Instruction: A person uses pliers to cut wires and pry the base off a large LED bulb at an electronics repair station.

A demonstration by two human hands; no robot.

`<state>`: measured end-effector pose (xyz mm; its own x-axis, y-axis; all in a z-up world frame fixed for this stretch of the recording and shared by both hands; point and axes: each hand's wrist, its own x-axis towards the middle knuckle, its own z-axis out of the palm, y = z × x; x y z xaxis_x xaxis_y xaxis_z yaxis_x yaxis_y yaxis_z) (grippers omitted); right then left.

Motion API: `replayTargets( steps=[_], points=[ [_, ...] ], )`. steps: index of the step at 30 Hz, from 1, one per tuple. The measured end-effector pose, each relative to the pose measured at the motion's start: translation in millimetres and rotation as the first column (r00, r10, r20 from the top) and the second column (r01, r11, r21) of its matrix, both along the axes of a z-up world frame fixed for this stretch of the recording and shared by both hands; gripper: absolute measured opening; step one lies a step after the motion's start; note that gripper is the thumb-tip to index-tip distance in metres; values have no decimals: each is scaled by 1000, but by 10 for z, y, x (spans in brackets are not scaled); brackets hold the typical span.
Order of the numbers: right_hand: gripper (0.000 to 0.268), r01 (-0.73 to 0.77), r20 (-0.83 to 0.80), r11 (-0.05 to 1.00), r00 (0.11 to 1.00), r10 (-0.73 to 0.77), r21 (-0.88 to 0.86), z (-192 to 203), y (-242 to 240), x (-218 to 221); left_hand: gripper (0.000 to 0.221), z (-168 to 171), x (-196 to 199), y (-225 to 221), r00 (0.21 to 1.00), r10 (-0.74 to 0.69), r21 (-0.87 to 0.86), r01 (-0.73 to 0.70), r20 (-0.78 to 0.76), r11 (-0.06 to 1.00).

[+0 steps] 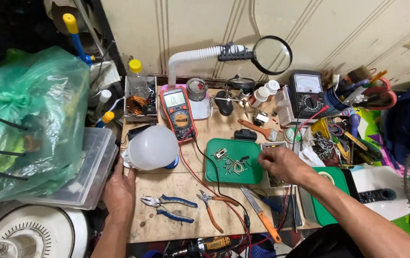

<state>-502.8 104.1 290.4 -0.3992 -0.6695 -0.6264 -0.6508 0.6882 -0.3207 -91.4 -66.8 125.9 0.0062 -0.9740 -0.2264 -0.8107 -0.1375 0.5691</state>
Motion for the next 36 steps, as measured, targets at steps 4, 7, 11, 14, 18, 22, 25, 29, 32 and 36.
replayTargets(
  steps=[4, 7, 11, 14, 18, 22, 25, 29, 32, 36],
  points=[
    [20, -103, 25, 994, 994, 104, -46, -124, 1, 65, 67, 70, -38, 8, 1000, -14, -5, 14, 12, 1000],
    [19, -191, 41, 978, 980, 195, -80, -77, -17, 255, 65, 45, -50, 25, 1000, -17, -27, 18, 24, 999],
    [22, -366, -9, 914, 929, 370, -178, -310, -36, 417, 66, 22, -41, 24, 999, -24, -32, 26, 44, 999],
    [26, -532, -110, 763, 839, 533, -368, -657, 15, 379, 67, 44, -44, 14, 999, -15, -16, 15, 31, 1000],
    [25, -587, -167, 719, 804, 570, -372, -732, -20, 335, 68, 114, -69, 28, 1000, -6, 9, 6, -5, 1000],
    [18, -417, -127, 826, 908, 400, -380, -621, -134, 214, 69, 76, -20, 16, 1000, 1, 2, -1, -12, 1000],
    [24, -374, -101, 870, 927, 361, -321, -696, -168, 143, 70, 64, -33, 14, 999, 13, 12, -12, -47, 1000],
    [34, -376, -108, 903, 926, 361, -210, -651, -269, 218, 69, 125, -52, 12, 999, 19, 38, -18, -27, 999],
    [32, -248, -113, 967, 964, 241, -49, -162, -432, 293, 70, 84, -33, -5, 999, 26, 37, -25, -41, 999],
    [28, -58, -62, 994, 996, 63, 89, -55, -397, 8, 69, 123, -40, 8, 999, 5, 15, -4, -54, 1000]
  ],
)
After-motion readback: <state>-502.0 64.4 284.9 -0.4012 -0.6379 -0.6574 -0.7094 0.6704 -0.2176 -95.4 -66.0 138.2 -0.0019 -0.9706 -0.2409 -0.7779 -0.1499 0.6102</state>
